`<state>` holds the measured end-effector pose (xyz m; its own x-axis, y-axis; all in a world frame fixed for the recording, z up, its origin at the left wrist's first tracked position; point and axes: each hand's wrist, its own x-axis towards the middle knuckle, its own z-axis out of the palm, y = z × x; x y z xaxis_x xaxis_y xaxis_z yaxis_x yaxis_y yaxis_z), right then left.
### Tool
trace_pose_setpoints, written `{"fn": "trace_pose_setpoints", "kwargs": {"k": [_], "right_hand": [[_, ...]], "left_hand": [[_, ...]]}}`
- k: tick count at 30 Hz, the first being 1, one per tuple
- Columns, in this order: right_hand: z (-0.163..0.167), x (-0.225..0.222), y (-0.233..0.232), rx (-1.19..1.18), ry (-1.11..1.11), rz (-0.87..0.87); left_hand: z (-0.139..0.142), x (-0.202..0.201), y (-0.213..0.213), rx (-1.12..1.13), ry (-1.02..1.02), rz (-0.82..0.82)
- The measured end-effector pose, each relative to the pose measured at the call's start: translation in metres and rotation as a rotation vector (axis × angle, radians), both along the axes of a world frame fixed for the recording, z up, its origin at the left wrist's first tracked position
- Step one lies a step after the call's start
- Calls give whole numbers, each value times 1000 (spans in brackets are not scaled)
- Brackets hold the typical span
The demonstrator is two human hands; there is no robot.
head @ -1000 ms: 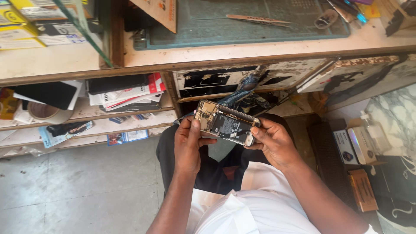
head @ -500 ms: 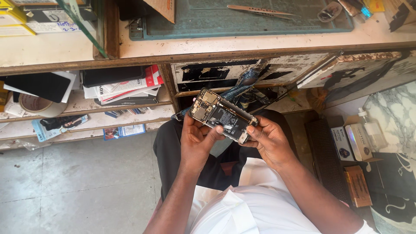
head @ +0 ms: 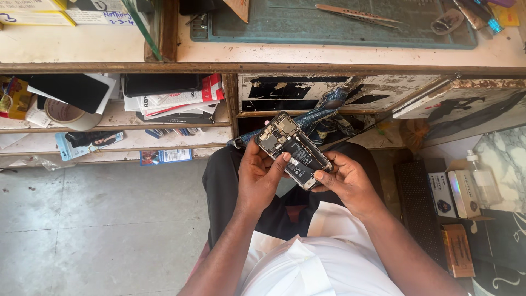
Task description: The person disassembles a smartphone on a cluttered workbench, using a metal prying tool to separate the back cover and a small brush to clean internal surfaces. The person then removes the battery and inspects the internal components.
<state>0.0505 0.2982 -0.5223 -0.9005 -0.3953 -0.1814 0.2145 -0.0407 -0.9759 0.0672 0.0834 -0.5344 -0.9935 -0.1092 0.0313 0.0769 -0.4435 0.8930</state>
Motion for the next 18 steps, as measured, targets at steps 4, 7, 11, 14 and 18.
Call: {"fn": "trace_pose_setpoints", "kwargs": {"k": [4,7,11,14,18], "right_hand": [[3,0,-1,-9,18,24],[7,-1,-3,31,59,6],[14,-4,-8,126,201,-29],[18,-3,-13,201,224,-17],[25,-3,-19,227,169,5]], "left_hand": [[2,1,-1,28,12,-17],[5,1,-1,39,45,-33],[10,7,2,-66,73,-47],[14,10,4,-127,86,-65],[17,10,5,-150,23,-80]]}}
